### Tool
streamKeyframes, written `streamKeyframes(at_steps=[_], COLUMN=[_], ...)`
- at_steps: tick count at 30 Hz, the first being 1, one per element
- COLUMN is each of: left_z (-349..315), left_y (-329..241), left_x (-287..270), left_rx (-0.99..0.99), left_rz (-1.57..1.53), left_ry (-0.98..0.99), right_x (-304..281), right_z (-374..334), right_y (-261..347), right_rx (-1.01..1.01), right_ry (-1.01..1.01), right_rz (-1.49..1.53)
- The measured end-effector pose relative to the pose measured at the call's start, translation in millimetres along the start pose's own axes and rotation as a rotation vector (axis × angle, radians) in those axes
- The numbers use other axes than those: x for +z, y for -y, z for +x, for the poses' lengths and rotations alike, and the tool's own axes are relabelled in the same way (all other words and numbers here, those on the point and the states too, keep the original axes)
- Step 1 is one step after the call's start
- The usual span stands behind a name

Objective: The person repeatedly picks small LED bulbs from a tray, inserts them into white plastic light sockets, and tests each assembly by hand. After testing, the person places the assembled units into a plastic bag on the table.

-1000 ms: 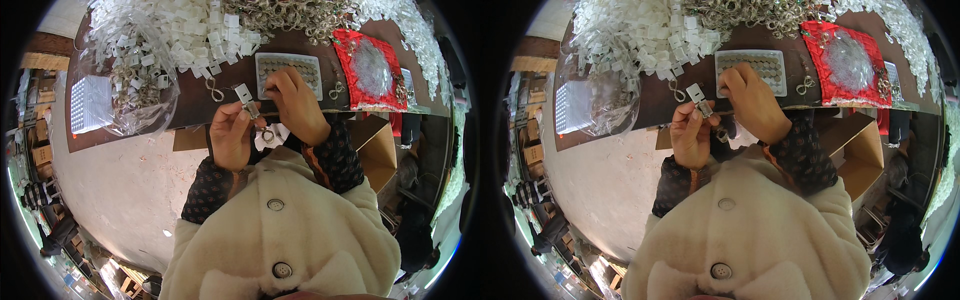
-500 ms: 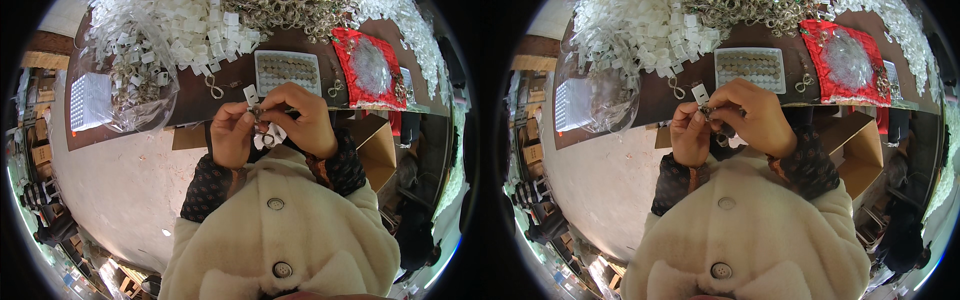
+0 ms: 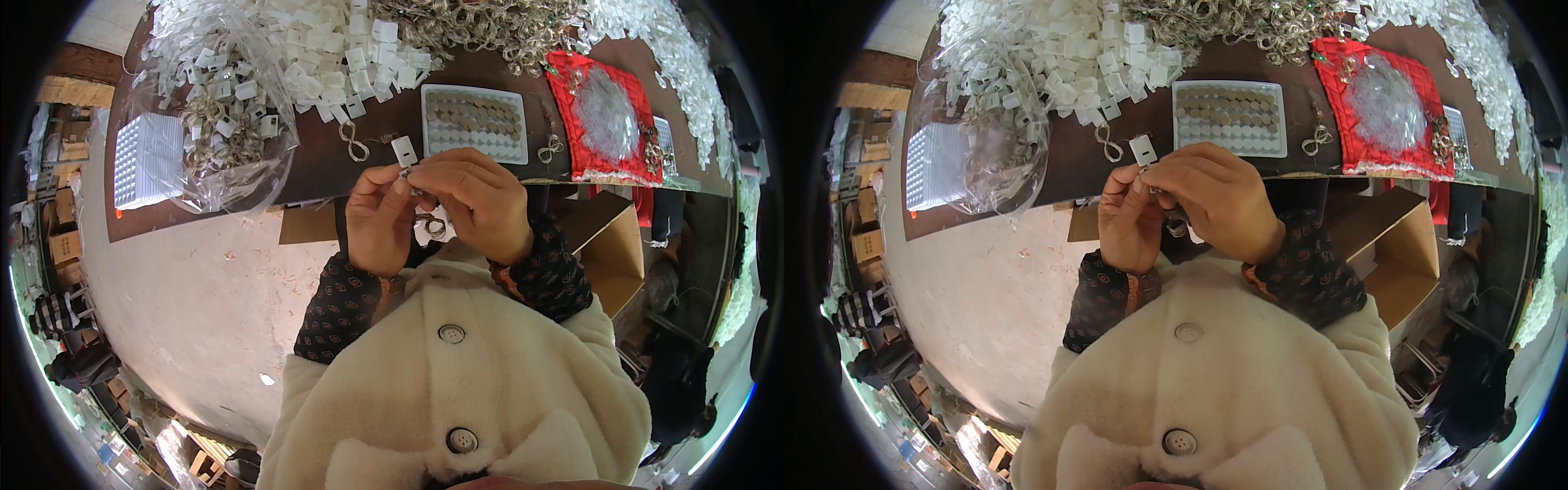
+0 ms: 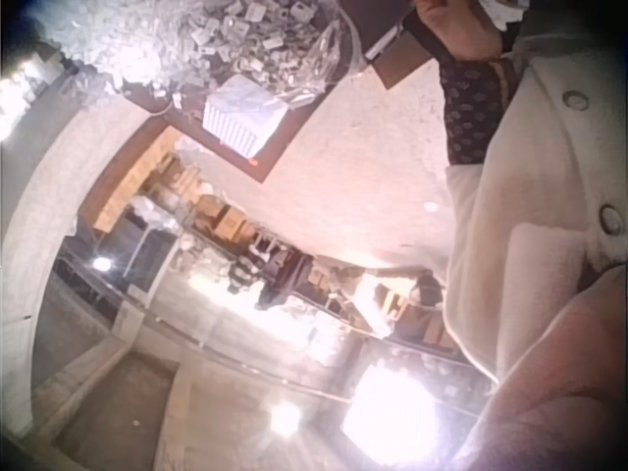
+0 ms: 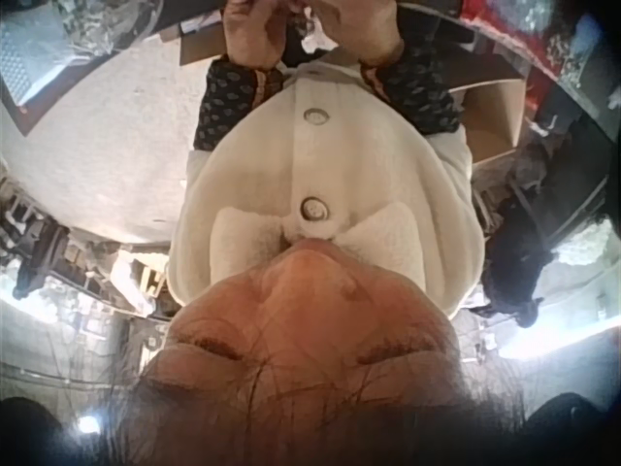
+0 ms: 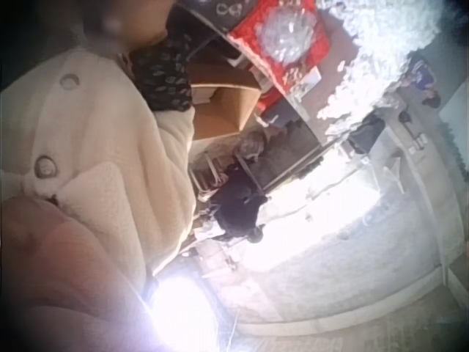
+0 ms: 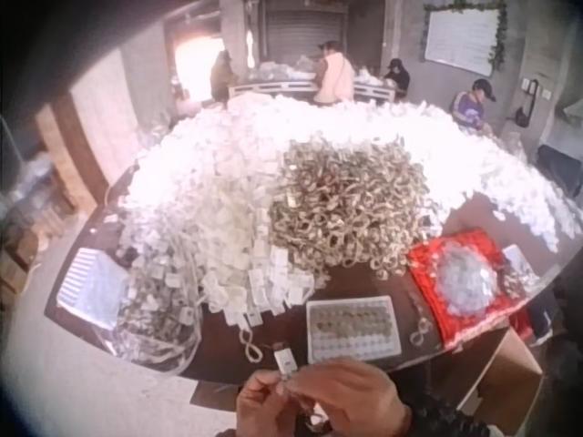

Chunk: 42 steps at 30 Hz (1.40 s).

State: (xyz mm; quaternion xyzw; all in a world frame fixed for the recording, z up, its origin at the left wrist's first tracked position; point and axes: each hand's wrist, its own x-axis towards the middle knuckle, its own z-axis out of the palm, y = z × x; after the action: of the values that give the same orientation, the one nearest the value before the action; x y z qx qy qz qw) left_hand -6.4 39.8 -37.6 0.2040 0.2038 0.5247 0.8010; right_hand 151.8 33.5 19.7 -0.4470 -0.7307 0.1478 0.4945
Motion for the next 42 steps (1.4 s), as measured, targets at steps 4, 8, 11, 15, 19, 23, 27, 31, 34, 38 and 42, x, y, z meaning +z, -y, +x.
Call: streamKeyframes(at_steps=[4, 8, 11, 15, 19, 23, 27, 31, 34, 38, 42], left_z=[2, 3, 3, 3, 0, -7, -16, -20, -21, -26, -30], left_y=[0, -1, -4, -4, -3, -7, -7, -5, -4, -6, -6], left_x=[-1, -1, -2, -2, 0, -1, 1, 7, 12, 14, 18], left_rx=[-0.003, -0.009, -0.010, 0.012, 0.041, 0.002, -0.060, -0.039, -0.054, -0.173, -0.225], left_rz=[-0.039, -0.025, -0.025, -0.053, -0.064, -0.029, -0.050, -0.075, 0.016, -0.004, -0.003], left_ry=[-0.071, -0.072, -0.073, -0.047, -0.023, 0.019, -0.005, -0.062, -0.130, -0.002, -0.016], right_x=[1, 7, 9, 5, 6, -1, -8, -8, -10, -11, -15], right_z=[7, 17, 21, 18, 7, 3, -1, -10, -16, -14, -11], right_y=[-20, -45, -47, -28, 0, 7, 10, 18, 23, 19, 16], right_rx=[0.102, 0.048, 0.028, 0.098, 0.148, 0.114, 0.153, -0.002, 0.033, 0.464, 0.835], right_ry=[-0.142, -0.060, -0.012, -0.036, -0.005, 0.037, 0.093, 0.063, 0.056, -0.086, 0.039], right_rz=[-0.267, -0.568, -0.604, -0.266, -0.045, -0.039, 0.088, -0.014, 0.058, 0.417, 0.941])
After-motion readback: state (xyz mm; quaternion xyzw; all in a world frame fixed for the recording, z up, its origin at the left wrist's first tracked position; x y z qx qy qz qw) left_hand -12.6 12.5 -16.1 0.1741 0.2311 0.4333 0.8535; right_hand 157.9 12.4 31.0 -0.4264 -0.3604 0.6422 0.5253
